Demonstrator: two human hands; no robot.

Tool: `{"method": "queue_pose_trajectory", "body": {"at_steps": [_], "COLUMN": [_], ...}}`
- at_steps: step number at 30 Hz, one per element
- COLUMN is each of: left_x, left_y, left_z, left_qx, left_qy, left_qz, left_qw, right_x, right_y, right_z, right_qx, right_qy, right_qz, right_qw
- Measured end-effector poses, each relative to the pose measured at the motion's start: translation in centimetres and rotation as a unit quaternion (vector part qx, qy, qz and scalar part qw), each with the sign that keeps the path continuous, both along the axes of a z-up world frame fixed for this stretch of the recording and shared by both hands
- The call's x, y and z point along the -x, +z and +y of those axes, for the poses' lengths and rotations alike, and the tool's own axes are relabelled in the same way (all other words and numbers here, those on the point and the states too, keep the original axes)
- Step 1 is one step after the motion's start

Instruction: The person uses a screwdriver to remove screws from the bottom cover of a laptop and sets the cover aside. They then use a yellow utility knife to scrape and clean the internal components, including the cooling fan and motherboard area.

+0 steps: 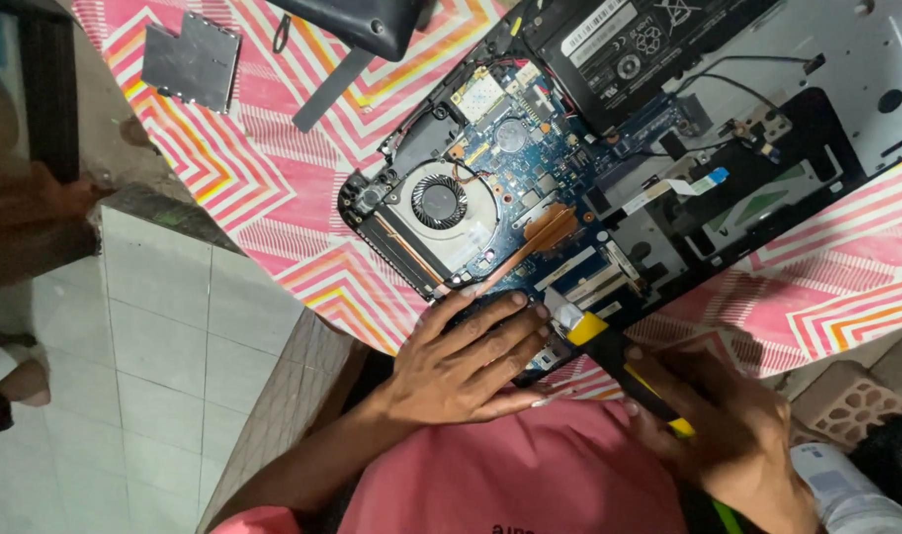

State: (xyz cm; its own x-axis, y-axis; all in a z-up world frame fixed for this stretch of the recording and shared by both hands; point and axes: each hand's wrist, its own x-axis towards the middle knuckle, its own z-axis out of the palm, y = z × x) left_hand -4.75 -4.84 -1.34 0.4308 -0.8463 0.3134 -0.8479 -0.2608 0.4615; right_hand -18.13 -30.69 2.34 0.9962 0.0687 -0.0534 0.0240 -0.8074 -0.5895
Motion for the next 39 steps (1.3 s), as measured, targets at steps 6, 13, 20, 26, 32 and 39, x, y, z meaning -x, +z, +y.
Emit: {"method": "queue_pose_trajectory", "body": {"at_steps": [6, 13, 20, 26, 32, 39], "left_x": [0.1, 0.0, 0.6, 0.1, 0.3, 0.3], "left_y": [-0.1, 0.0, -0.7, -0.2, -0.6, -0.5], "left_z": [-0.1, 0.0, -0.2, -0.3, -0.1, -0.1], "left_qx": [0.015, 0.006, -0.025, 0.020, 0.033, 0.038], "left_qy": [0.008, 0.008, 0.015, 0.004, 0.009, 0.011], "left_qz": [-0.011, 0.010, -0.009, 0.014, -0.002, 0.010], "left_qw": [1.000, 1.000, 1.000, 1.000, 0.999, 0.999], "right_x": [0.4, 0.7, 1.0, 0.8, 0.4, 0.5], "right_y": [-0.2, -0.3, -0.1, -0.6, -0.4, -0.4], "right_z": [-0.5, 0.0, 0.2, -0.3, -0.5, -0.6], "right_qx": [0.006, -0.006, 0.014, 0.002, 0.002, 0.007], "right_qy": [0.028, -0.008, -0.029, -0.001, 0.012, 0.025], "right_qz": [0.023, 0.022, 0.034, 0.015, 0.026, 0.038], "right_qw": [0.999, 1.000, 0.999, 1.000, 1.000, 0.999]}}
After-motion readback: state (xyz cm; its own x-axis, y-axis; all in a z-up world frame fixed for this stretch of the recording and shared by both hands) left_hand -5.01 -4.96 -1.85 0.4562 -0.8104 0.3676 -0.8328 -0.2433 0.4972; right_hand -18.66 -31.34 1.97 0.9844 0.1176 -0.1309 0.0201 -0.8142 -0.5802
